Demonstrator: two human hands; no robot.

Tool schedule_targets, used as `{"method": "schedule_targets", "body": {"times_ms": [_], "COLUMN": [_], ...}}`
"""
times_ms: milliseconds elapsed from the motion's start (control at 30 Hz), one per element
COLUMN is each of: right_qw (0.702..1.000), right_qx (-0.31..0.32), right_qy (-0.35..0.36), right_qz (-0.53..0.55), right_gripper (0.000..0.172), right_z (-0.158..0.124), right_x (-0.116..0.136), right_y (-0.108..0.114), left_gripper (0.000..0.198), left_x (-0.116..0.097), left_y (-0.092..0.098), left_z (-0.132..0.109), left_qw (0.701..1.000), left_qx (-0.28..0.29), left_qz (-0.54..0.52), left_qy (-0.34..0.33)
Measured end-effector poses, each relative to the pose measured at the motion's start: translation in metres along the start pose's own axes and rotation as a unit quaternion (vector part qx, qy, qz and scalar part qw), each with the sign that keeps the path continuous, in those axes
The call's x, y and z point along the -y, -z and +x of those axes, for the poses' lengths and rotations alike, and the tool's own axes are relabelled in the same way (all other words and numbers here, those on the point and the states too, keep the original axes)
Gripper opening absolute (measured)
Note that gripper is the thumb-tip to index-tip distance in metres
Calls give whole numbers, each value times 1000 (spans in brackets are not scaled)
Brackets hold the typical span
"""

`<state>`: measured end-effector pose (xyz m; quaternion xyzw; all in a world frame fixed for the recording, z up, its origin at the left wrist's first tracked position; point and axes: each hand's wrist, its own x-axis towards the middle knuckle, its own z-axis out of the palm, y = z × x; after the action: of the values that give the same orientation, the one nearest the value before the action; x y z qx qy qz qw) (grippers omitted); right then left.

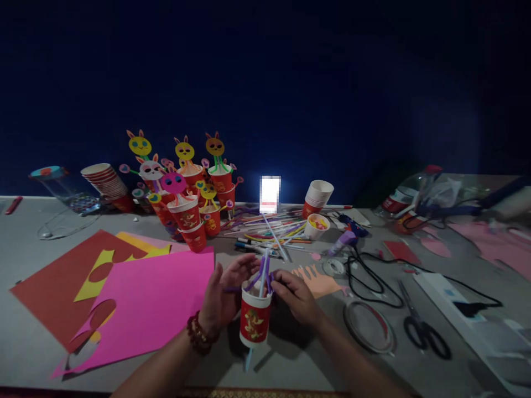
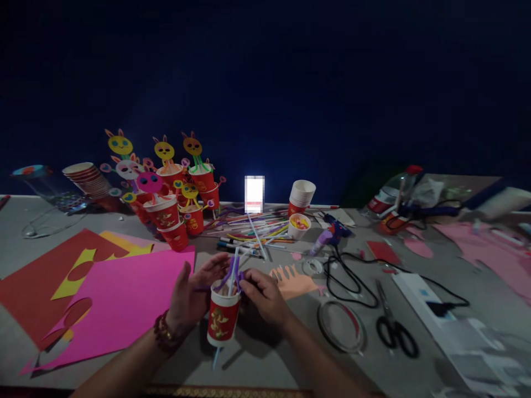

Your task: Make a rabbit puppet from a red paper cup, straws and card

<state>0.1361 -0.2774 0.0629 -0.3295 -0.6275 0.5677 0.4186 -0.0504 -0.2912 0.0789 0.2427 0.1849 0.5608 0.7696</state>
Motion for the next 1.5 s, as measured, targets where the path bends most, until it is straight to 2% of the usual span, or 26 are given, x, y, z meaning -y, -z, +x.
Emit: {"method": "schedule_targets", "body": {"times_ms": [133, 200, 267, 433, 633, 867, 967, 1133, 1233, 1300, 1433, 1500], "right_qw": [998, 994, 991, 991, 992, 991, 992, 988, 986, 987, 986, 983], "right_qx": [-63, -107, -132, -127, -120, -111, -100, -81, -82, -83, -88, -64], "right_qy": [-5, 9, 21, 42, 49, 73, 67, 92, 91, 73, 5, -16], "right_qz": [25, 1, -16, -23, -5, -33, -28, -94, -114, -118, -142, -174], "right_gripper": [25, 24, 22, 24, 18, 10, 14, 23, 31, 36, 32, 27], "right_z": [-1, -1, -1, -2, -1, 1, 0, 0, -1, -1, 2, 3], "right_x": [-5, -7, -7, -1, 0, -1, 0, 1, 3, 3, 3, 3], "right_y": [1, 3, 5, 6, 5, 2, 3, 5, 5, 6, 10, 10], "left_gripper": [83, 83, 80, 67, 66, 65, 65, 64, 64, 64, 68, 72], "left_x": [4, 10, 16, 22, 20, 24, 24, 23, 14, 0, -45, -66], "left_y": [-1, 2, 5, 8, 3, 12, 13, 7, 0, -3, 2, 10], "left_z": [-5, -7, -8, -4, -1, 3, 3, 2, 3, 2, -8, -17], "left_qw": [997, 993, 990, 991, 994, 994, 994, 988, 985, 980, 957, 938], "left_qx": [60, 82, 78, -3, -47, -77, -75, -77, -82, -98, -168, -205], "left_qz": [41, 81, 119, 135, 97, 73, 80, 131, 150, 172, 229, 268], "left_qy": [-27, -14, 6, 6, 10, 17, 6, -7, -7, 2, 55, 79]}}
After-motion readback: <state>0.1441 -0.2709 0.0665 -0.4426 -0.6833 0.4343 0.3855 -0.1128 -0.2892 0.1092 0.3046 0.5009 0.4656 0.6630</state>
